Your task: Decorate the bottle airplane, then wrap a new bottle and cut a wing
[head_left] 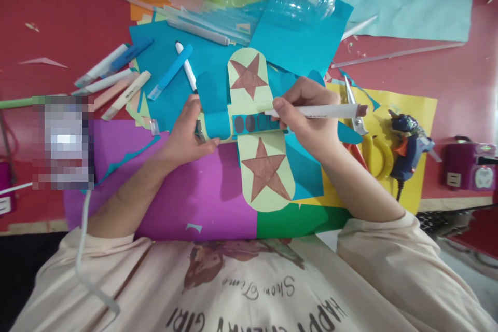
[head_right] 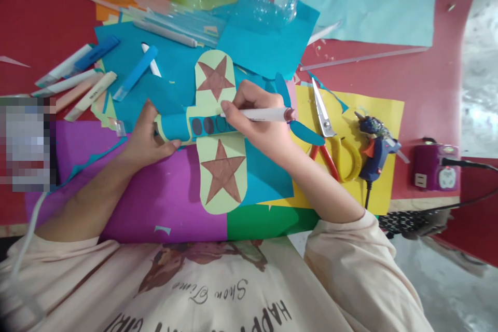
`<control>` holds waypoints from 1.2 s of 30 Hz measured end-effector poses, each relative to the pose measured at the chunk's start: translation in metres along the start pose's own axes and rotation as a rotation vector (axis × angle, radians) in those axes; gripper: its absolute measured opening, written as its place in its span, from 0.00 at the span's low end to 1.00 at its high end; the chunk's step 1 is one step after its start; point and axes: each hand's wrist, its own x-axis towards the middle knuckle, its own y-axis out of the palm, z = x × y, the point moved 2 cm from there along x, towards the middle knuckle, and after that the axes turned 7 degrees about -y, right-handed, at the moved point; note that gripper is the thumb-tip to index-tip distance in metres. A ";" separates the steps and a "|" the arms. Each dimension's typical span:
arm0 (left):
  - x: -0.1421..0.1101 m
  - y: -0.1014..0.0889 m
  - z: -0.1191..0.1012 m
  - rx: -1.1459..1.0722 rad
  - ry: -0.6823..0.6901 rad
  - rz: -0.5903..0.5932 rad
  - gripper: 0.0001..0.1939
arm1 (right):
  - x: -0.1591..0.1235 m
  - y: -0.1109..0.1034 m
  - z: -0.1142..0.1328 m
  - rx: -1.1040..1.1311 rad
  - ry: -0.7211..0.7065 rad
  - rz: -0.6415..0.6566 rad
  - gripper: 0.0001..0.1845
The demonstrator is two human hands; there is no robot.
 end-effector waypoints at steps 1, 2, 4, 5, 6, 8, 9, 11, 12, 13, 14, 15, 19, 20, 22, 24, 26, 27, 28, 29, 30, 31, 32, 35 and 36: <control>0.000 0.000 0.000 -0.006 -0.007 0.004 0.31 | 0.000 0.000 0.001 -0.019 -0.003 0.004 0.18; 0.000 0.000 0.001 -0.011 -0.013 0.011 0.31 | 0.000 0.000 0.001 -0.036 -0.003 0.005 0.18; 0.000 0.000 0.001 -0.012 -0.030 0.015 0.32 | 0.001 0.001 0.002 -0.066 0.005 0.011 0.19; -0.001 0.000 0.001 -0.007 -0.035 0.008 0.33 | 0.001 0.001 0.003 -0.078 0.012 0.015 0.19; -0.001 -0.001 0.001 -0.001 -0.040 0.002 0.33 | 0.001 0.002 0.003 -0.086 0.020 0.020 0.19; 0.000 -0.001 -0.001 0.013 -0.035 -0.006 0.33 | 0.002 0.003 0.002 -0.085 0.033 0.027 0.18; 0.000 -0.001 -0.003 0.017 -0.025 -0.008 0.33 | 0.002 0.003 0.002 -0.078 0.037 0.025 0.18; 0.002 -0.002 -0.007 0.020 -0.001 -0.003 0.30 | 0.003 0.004 0.002 -0.056 0.037 0.018 0.18; 0.003 -0.002 -0.009 0.019 0.005 0.000 0.29 | 0.003 0.004 0.002 -0.046 0.032 0.013 0.18; 0.004 -0.002 -0.011 0.017 0.009 0.000 0.28 | 0.003 0.004 0.002 -0.039 0.023 0.009 0.18; 0.005 -0.002 -0.012 0.014 0.008 0.002 0.27 | 0.003 0.004 0.003 -0.035 0.013 0.007 0.18; 0.006 -0.002 -0.013 0.009 0.014 0.003 0.27 | 0.003 0.004 0.003 -0.035 0.003 0.006 0.18; 0.009 -0.002 -0.014 -0.019 0.050 -0.005 0.25 | 0.002 0.004 0.004 -0.052 -0.006 0.016 0.20; 0.009 -0.002 -0.013 -0.020 0.054 -0.004 0.25 | 0.002 0.004 0.004 -0.050 -0.003 0.023 0.20; 0.009 -0.002 -0.012 -0.016 0.053 0.001 0.25 | 0.002 0.004 0.004 -0.034 0.002 0.038 0.20; 0.009 -0.002 -0.012 -0.015 0.058 0.006 0.26 | 0.002 0.003 0.005 -0.010 0.012 0.041 0.19; 0.009 -0.003 -0.014 -0.015 0.054 0.011 0.26 | 0.003 0.003 0.005 0.012 0.021 0.040 0.19; 0.009 -0.003 -0.015 -0.017 0.049 0.012 0.26 | 0.003 0.003 0.005 0.019 0.024 0.038 0.18; 0.009 -0.003 -0.015 -0.019 0.046 0.015 0.26 | 0.003 0.003 0.005 0.022 0.028 0.036 0.18; 0.010 -0.003 -0.016 -0.021 0.042 0.017 0.26 | 0.003 0.003 0.004 0.018 0.031 0.033 0.17; 0.010 -0.003 -0.016 -0.022 0.036 0.018 0.26 | 0.003 0.004 0.004 0.010 0.035 0.029 0.17; 0.010 -0.003 -0.016 -0.022 0.036 0.022 0.26 | 0.003 0.004 0.004 0.000 0.038 0.021 0.17; 0.010 -0.003 -0.015 -0.023 0.043 0.025 0.26 | 0.003 0.004 0.004 -0.010 0.039 0.011 0.17; 0.010 -0.002 -0.011 -0.023 0.057 0.034 0.27 | 0.003 0.004 0.005 -0.029 0.034 -0.012 0.18; 0.010 -0.002 -0.010 -0.020 0.063 0.039 0.27 | 0.004 0.004 0.005 -0.033 0.030 -0.018 0.18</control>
